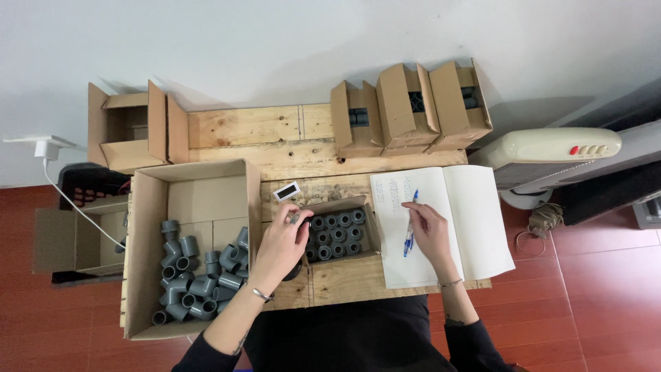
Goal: The person measures gray plastic pipe fittings using a yellow tape measure and records the measurements in a notebook with a blue pen. They repeatedly pick up fittings from a cardboard box, measure them, write down the data, and place the items into a smaller box on the wooden table.
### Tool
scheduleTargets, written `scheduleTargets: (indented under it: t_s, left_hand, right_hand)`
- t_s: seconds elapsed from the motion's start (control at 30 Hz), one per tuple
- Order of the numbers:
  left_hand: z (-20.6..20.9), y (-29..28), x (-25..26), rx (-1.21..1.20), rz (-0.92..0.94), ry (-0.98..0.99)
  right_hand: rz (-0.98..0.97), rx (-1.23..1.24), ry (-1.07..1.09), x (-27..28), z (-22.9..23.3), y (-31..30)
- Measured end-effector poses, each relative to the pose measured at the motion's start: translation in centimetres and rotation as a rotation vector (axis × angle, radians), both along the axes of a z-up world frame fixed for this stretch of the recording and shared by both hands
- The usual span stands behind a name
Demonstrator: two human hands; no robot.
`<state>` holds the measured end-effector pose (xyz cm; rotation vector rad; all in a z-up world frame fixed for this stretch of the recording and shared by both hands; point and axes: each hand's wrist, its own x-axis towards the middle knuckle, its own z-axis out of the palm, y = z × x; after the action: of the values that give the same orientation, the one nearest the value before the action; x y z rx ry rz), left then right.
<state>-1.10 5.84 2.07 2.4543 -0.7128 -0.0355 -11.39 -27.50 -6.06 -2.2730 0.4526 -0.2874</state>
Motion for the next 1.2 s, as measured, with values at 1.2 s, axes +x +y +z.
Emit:
scheduleTargets:
  t_s: [1.2]
  left_hand:
    - [-3.3, 0.4, 0.5, 0.023, 0.034, -0.194]
  right_hand:
    - [-0.181, 0.112, -0.191, 0.1, -4.1, -0.3]
